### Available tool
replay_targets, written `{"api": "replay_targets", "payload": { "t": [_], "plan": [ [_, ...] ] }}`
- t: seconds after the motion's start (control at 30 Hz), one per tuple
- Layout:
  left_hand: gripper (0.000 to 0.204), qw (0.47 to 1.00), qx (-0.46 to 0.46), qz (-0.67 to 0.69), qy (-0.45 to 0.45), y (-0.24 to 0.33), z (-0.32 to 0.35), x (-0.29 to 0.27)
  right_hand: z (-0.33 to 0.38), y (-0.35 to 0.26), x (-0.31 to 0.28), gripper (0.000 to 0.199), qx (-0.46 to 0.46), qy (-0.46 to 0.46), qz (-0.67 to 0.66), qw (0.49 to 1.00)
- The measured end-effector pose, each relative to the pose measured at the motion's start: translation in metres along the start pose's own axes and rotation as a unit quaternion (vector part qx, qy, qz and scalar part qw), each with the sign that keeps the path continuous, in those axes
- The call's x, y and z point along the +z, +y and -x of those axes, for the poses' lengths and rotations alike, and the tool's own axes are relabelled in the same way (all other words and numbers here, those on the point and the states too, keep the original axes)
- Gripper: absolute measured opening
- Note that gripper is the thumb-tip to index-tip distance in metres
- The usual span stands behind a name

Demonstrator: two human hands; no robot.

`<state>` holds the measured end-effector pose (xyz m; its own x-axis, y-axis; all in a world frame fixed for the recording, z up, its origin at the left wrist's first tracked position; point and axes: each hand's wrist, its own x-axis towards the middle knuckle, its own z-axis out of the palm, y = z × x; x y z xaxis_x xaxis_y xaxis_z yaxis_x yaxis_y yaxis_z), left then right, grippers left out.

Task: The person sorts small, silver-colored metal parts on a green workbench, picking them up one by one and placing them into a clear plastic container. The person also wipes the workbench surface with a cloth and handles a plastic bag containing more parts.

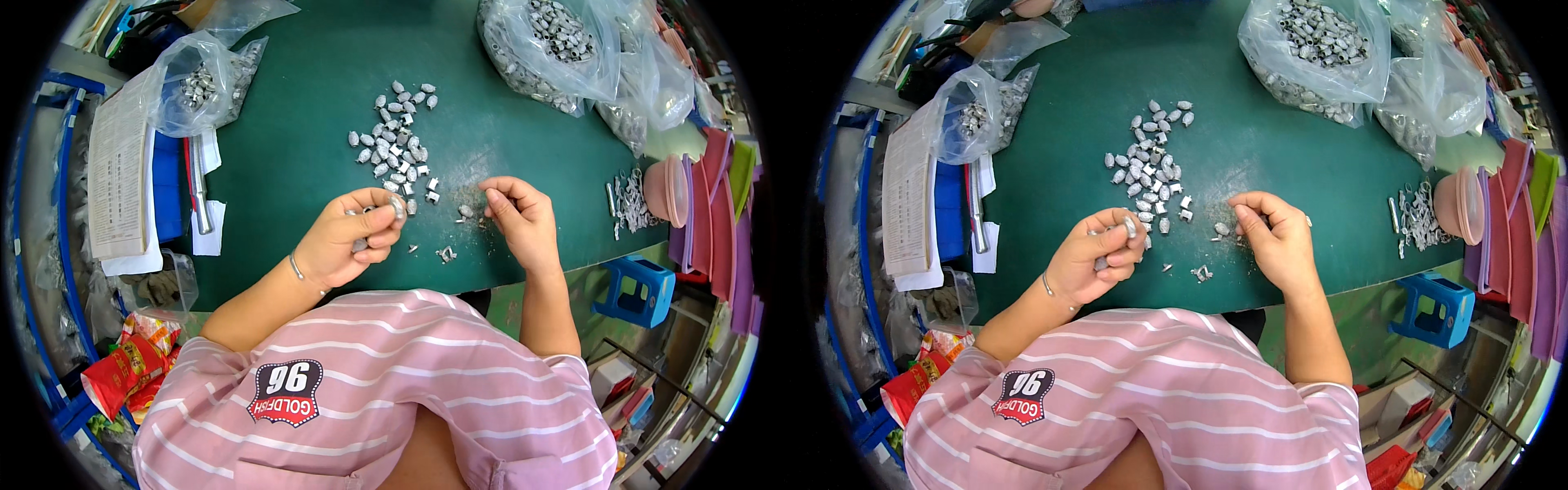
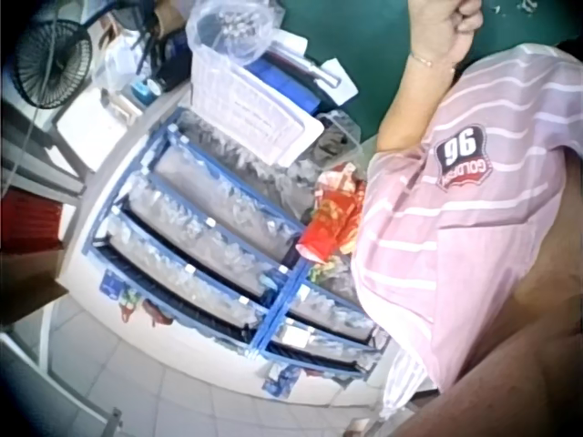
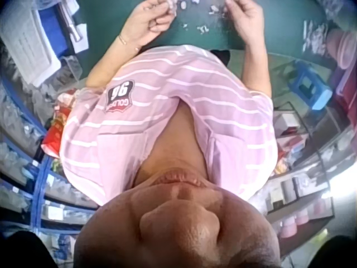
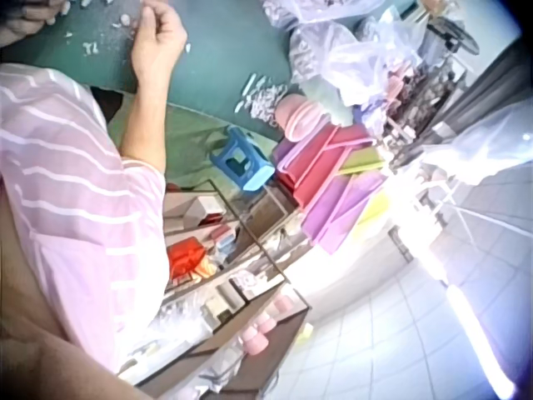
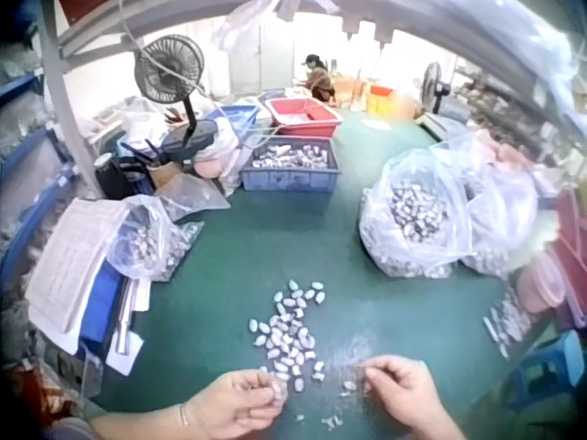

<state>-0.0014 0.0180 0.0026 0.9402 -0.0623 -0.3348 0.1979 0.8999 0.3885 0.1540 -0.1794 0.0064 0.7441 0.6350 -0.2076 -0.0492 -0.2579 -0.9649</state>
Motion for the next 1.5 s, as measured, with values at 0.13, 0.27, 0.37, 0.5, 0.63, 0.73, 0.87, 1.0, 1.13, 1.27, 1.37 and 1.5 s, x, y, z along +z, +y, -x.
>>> {"api": "replay_targets", "payload": {
  "t": [0.13, 0.27, 0.37, 0.5, 0.63, 0.73, 0.87, 1.0, 1.13, 1.27, 1.37, 1.5],
  "plan": [
    [0.019, 0.994, -0.031, 0.100, -0.037, 0.000, -0.005, -0.003, 0.005, -0.001, 0.001, 0.017, -0.129, -0.023, 0.272, 0.953],
    [0.026, 0.994, -0.028, 0.101, 0.013, 0.001, -0.003, 0.007, 0.008, 0.002, 0.010, 0.016, -0.136, -0.041, 0.317, 0.938],
    [0.028, 0.989, -0.030, 0.141, 0.018, -0.004, -0.002, 0.003, 0.009, 0.004, 0.012, 0.013, -0.145, -0.048, 0.240, 0.959],
    [0.028, 0.985, -0.072, 0.153, 0.038, -0.014, 0.006, 0.006, 0.018, 0.015, 0.017, 0.014, -0.130, -0.069, 0.007, 0.989],
    [0.023, 0.987, -0.105, 0.117, 0.042, -0.027, 0.011, 0.010, 0.027, 0.014, 0.017, 0.013, 0.058, -0.165, -0.380, 0.908],
    [0.012, 0.994, -0.081, 0.013, 0.075, -0.034, 0.014, 0.017, 0.031, 0.017, 0.025, 0.013, 0.104, -0.206, -0.564, 0.793],
    [0.012, 0.987, 0.001, -0.129, 0.092, -0.040, 0.019, 0.021, 0.034, 0.026, 0.032, 0.015, 0.121, -0.238, -0.610, 0.746],
    [0.017, 0.955, 0.099, -0.266, 0.086, -0.044, 0.016, 0.026, 0.040, 0.022, 0.042, 0.014, 0.137, -0.223, -0.558, 0.788],
    [0.015, 0.954, 0.089, -0.263, 0.114, -0.046, 0.015, 0.023, 0.046, 0.022, 0.057, 0.017, 0.138, -0.209, -0.479, 0.841],
    [0.014, 0.996, 0.041, 0.010, 0.080, -0.045, 0.015, 0.003, 0.039, 0.027, 0.060, 0.044, 0.132, -0.205, -0.631, 0.736],
    [0.016, 0.992, 0.001, 0.108, 0.068, -0.047, 0.021, -0.005, 0.032, 0.027, 0.060, 0.058, 0.099, -0.194, -0.689, 0.691],
    [0.019, 0.989, -0.101, 0.055, 0.090, -0.051, 0.028, -0.002, 0.045, 0.015, 0.075, 0.051, -0.006, -0.146, -0.547, 0.824]
  ]
}}
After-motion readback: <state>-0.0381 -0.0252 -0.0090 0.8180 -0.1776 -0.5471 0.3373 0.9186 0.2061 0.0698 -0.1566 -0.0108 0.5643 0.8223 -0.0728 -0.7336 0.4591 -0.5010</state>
